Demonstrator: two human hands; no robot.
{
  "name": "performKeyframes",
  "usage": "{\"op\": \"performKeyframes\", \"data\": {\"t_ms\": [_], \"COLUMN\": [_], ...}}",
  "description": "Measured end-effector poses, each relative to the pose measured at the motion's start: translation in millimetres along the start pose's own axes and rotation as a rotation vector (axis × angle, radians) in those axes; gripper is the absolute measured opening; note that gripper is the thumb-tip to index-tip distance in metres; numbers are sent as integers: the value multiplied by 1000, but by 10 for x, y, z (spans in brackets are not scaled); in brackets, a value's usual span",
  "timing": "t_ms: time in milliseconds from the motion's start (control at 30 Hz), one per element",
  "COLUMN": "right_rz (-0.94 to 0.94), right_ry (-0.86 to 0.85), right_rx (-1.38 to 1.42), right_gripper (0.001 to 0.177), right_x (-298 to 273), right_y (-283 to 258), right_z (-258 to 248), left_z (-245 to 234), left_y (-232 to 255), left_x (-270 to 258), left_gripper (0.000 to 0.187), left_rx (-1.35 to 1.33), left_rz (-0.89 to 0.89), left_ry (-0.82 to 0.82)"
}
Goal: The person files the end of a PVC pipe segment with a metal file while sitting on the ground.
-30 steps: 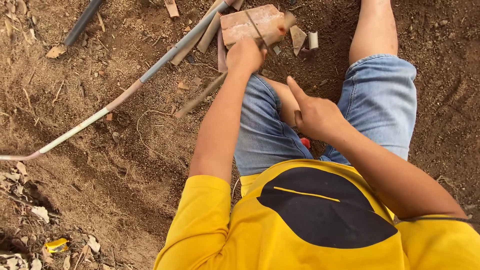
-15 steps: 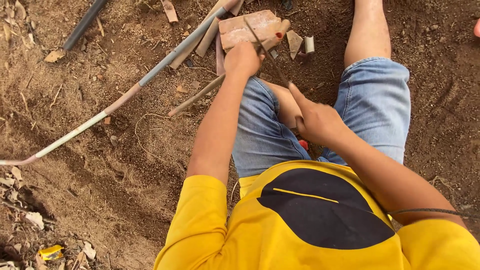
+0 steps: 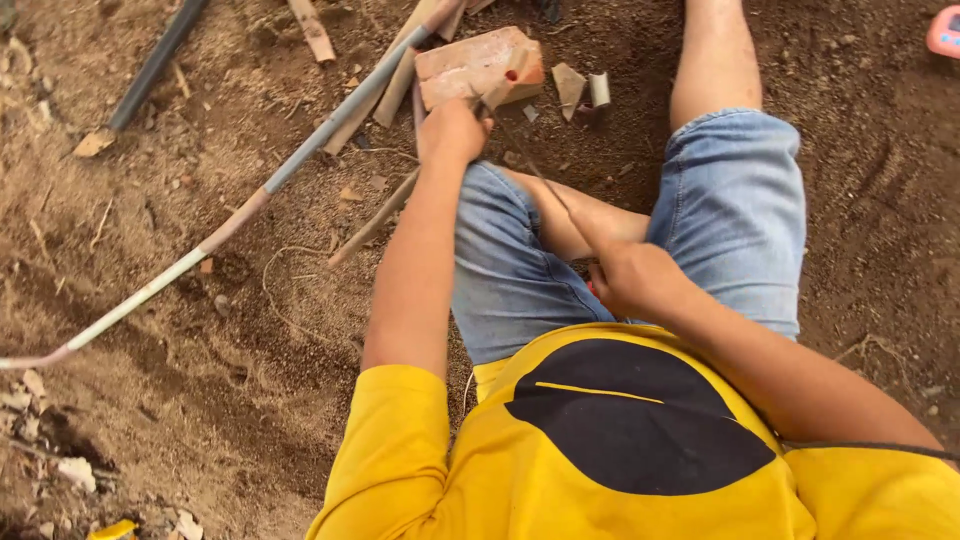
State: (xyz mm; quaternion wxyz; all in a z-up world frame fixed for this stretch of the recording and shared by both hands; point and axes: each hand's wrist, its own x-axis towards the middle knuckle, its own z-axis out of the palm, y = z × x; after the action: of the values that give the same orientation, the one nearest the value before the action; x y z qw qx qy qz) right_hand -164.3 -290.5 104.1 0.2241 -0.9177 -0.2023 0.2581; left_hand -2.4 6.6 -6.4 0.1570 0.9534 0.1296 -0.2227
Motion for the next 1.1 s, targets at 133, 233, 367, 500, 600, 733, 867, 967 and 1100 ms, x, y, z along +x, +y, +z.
{"op": "performKeyframes", "data": {"t_ms": [133,233,367,500,600,733,867,967,1100], "right_rz": [11,-61,-78,-96,-35,25,8,-51,-130], "right_ry": [-5,25,-72,-102,-135,-165,-128,-76,-67], "right_rx": [-11,56,-38,-37,52,-24,-41,-88,-120], "right_gripper": [76,89,88,85,89,84,89,89,87], "right_x": [80,540,1026,874,441,94,391,784,950], "right_y": [-29,-77,-282,-247,-177,-35,-11,-7,-36], "right_z": [-132,-202,-230,-274,-305,-210,-219,-228,-287], "left_z": [2,-103,-223,-222,-131,-143,-222,-266,-228], "left_y": [36,180,268,231,106,136,319,396,320], "left_x": [-47,-99,-206,-204,-95,-23,-257,-361,-341], "left_gripper": [37,37,44,44,41,41,43,37,26], "left_rx": [34,0,-47,-75,-118,-59,-66,-158,-155], "left_rz": [7,42,-31,-72,-85,-70,-40,3,27], "left_ry": [33,94,-72,-63,-33,-43,-9,64,106]}}
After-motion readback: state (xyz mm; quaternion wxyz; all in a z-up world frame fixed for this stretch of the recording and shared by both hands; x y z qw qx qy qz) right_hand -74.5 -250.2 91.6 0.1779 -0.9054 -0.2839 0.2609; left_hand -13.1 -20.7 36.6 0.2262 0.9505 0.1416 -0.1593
